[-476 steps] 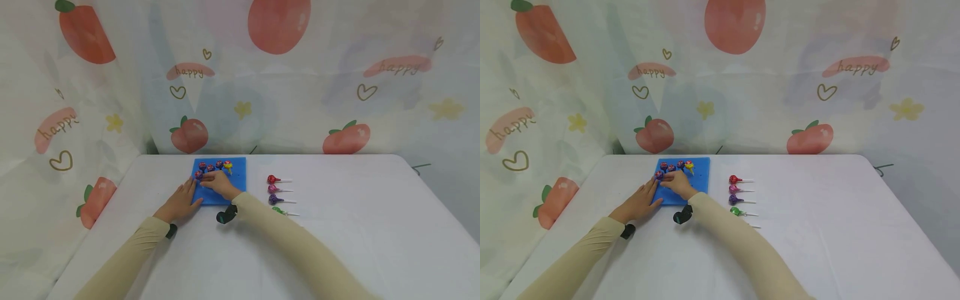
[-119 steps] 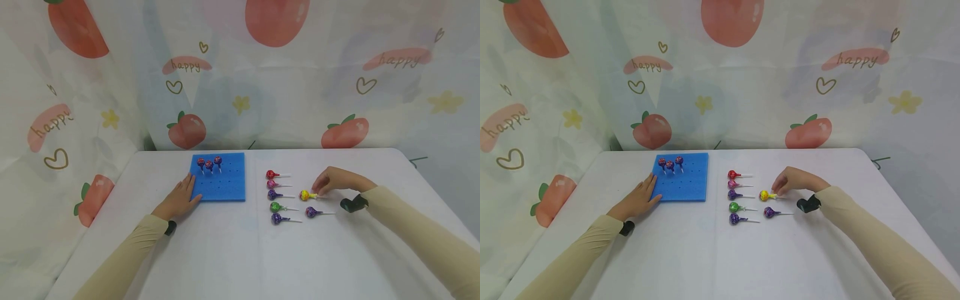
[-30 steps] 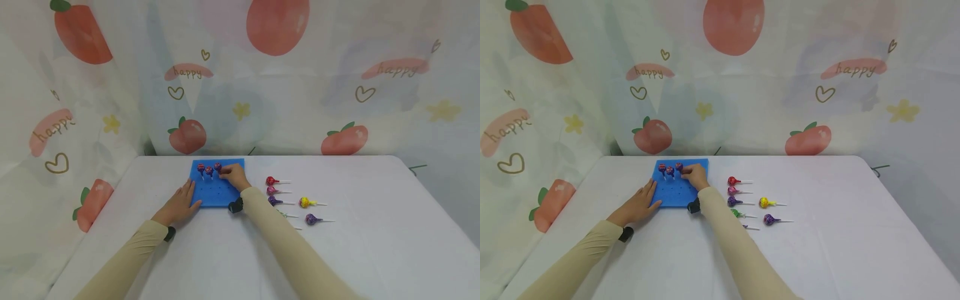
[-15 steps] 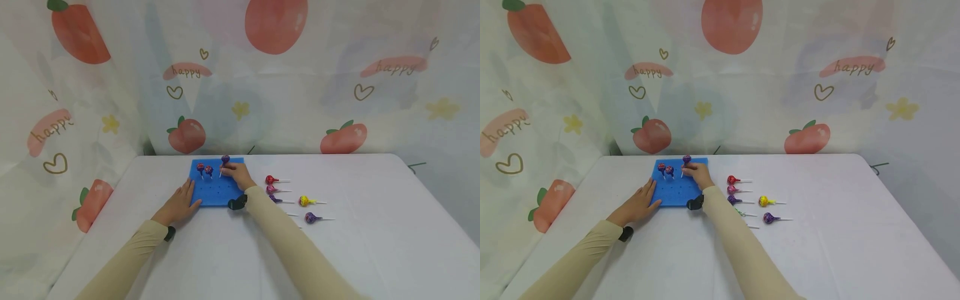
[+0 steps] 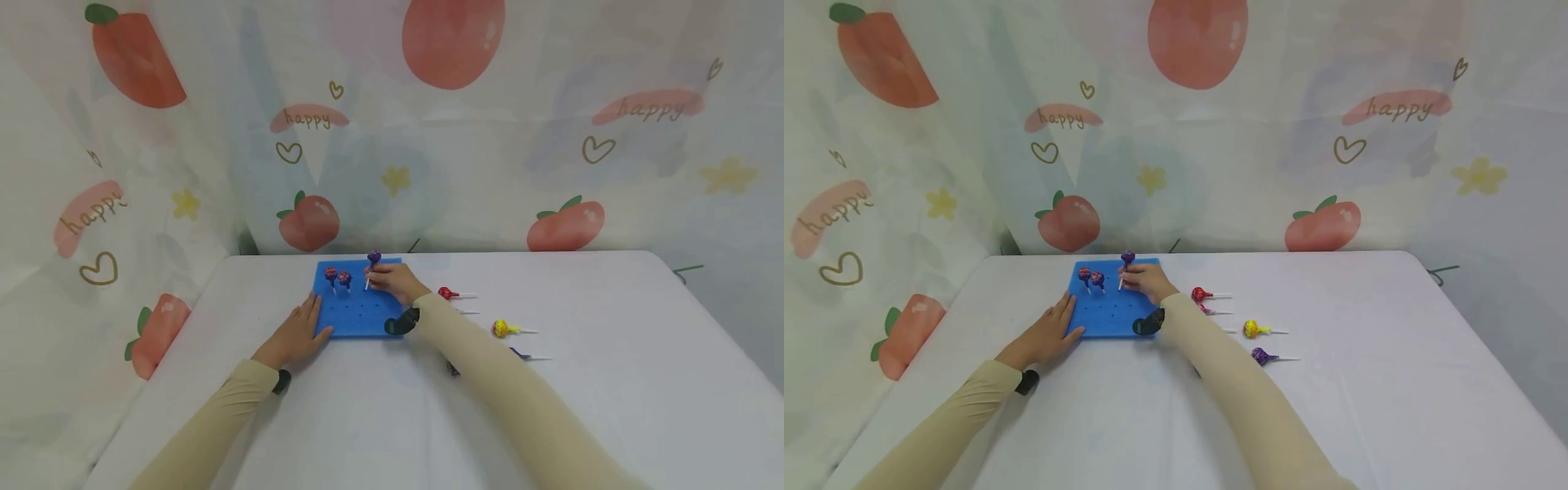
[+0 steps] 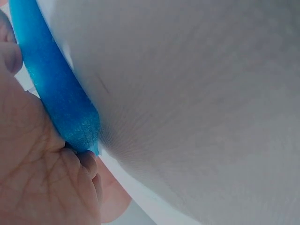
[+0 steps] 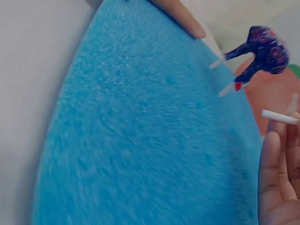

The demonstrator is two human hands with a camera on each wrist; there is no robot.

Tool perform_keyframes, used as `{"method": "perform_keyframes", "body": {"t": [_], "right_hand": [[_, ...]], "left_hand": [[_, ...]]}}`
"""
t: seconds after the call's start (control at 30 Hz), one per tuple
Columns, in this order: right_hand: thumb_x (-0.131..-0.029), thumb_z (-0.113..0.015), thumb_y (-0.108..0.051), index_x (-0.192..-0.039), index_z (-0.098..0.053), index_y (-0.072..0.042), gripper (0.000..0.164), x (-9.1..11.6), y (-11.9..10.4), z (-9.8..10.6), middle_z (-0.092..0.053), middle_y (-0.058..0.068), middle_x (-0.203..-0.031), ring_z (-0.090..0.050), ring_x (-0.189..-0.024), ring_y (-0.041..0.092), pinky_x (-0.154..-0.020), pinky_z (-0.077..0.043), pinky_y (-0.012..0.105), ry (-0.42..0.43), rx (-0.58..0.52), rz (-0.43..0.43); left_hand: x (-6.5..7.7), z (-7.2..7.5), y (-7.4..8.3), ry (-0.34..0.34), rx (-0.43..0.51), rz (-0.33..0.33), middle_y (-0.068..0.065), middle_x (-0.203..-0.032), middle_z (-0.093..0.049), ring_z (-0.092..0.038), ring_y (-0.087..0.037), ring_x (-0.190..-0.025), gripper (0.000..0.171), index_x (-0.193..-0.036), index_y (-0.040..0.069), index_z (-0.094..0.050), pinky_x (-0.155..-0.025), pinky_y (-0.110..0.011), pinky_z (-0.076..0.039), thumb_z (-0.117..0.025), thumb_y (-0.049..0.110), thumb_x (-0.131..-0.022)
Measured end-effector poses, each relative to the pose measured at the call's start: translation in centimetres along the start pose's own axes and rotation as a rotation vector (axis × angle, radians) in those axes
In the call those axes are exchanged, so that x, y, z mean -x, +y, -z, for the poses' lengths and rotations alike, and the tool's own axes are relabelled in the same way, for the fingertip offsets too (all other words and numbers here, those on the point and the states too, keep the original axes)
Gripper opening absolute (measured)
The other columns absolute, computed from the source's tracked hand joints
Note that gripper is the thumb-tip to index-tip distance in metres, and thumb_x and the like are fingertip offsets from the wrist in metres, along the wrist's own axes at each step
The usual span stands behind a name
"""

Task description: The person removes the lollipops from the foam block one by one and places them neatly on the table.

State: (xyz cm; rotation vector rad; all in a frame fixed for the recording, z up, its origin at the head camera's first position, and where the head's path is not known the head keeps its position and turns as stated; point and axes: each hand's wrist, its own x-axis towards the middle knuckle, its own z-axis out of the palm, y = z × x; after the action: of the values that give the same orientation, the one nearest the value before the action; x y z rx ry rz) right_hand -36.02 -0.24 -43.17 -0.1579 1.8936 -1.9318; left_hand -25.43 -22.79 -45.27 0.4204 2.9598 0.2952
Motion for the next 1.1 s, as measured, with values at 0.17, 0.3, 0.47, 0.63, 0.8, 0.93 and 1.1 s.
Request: {"method": "perform_keyframes", "body": {"t": [0.17, 0.3, 0.47, 0.63, 0.8, 0.93, 1.1], "right_hand": [[-0.096, -0.050, -0.005, -0.129, -0.051, 0.009, 0.035, 1.2, -2.3, 1.7, -0.052, 0.024, -0.135, -0.063, -0.100, 0.016, -0.100, -0.048, 0.034, -0.112, 0.128, 0.003], [-0.096, -0.049, -0.004, -0.131, -0.049, 0.009, 0.037, 2.6, -4.3, 3.9, -0.048, 0.025, -0.138, -0.055, -0.120, 0.032, -0.103, -0.044, 0.039, -0.210, 0.291, 0.032], [-0.096, -0.050, -0.007, -0.127, -0.052, 0.009, 0.035, 4.8, -6.2, 7.5, -0.052, 0.027, -0.132, -0.058, -0.113, 0.033, -0.101, -0.047, 0.040, -0.271, 0.556, 0.072], [-0.094, -0.054, -0.009, -0.117, -0.061, 0.007, 0.029, 6.9, -7.0, 11.7, -0.059, 0.027, -0.117, -0.061, -0.097, 0.029, -0.096, -0.050, 0.043, -0.272, 0.715, 0.098], [-0.092, -0.058, -0.011, -0.112, -0.065, 0.006, 0.027, 8.9, -6.7, 15.5, -0.065, 0.023, -0.110, -0.063, -0.093, 0.029, -0.091, -0.052, 0.044, -0.241, 0.848, 0.086], [-0.090, -0.062, -0.013, -0.111, -0.067, 0.004, 0.027, 10.2, -5.6, 17.9, -0.068, 0.019, -0.102, -0.061, -0.083, 0.020, -0.089, -0.053, 0.043, -0.197, 0.929, 0.026], [-0.086, -0.067, -0.011, -0.103, -0.070, 0.003, 0.022, 11.3, -3.8, 20.3, -0.070, 0.009, -0.086, -0.058, -0.074, 0.013, -0.081, -0.055, 0.037, -0.176, 0.976, -0.011]], "left_hand": [[0.6, 0.4, 0.3, 0.018, 0.042, -0.022, -0.028, -0.155, -0.008, -0.014, -0.042, -0.143, 0.080, -0.147, -0.009, -0.011, -0.117, -0.053, -0.014, -0.039, 0.048, -0.098], [0.4, 0.4, 0.2, 0.002, 0.024, -0.005, -0.027, -0.156, -0.005, -0.012, -0.041, -0.144, 0.077, -0.147, -0.008, -0.009, -0.118, -0.052, -0.013, -0.041, 0.042, -0.098], [0.0, 0.1, 0.0, -0.007, -0.029, 0.006, -0.026, -0.156, -0.005, -0.013, -0.040, -0.144, 0.075, -0.148, -0.008, -0.009, -0.117, -0.051, -0.016, -0.040, 0.040, -0.099], [-0.1, 0.1, -0.1, -0.010, -0.033, 0.010, -0.026, -0.156, -0.005, -0.013, -0.039, -0.145, 0.077, -0.148, -0.008, -0.009, -0.117, -0.050, -0.017, -0.041, 0.042, -0.098], [0.0, 0.1, 0.0, -0.014, -0.017, 0.018, -0.026, -0.156, -0.005, -0.012, -0.040, -0.144, 0.077, -0.148, -0.008, -0.008, -0.117, -0.052, -0.015, -0.042, 0.041, -0.098], [0.1, 0.1, 0.0, -0.024, -0.009, 0.020, -0.025, -0.156, -0.003, -0.011, -0.039, -0.145, 0.077, -0.148, -0.007, -0.008, -0.118, -0.051, -0.015, -0.042, 0.041, -0.098], [0.1, 0.0, 0.0, -0.016, -0.008, 0.007, -0.026, -0.156, -0.004, -0.012, -0.039, -0.145, 0.076, -0.148, -0.007, -0.009, -0.117, -0.051, -0.015, -0.042, 0.040, -0.098]]}}
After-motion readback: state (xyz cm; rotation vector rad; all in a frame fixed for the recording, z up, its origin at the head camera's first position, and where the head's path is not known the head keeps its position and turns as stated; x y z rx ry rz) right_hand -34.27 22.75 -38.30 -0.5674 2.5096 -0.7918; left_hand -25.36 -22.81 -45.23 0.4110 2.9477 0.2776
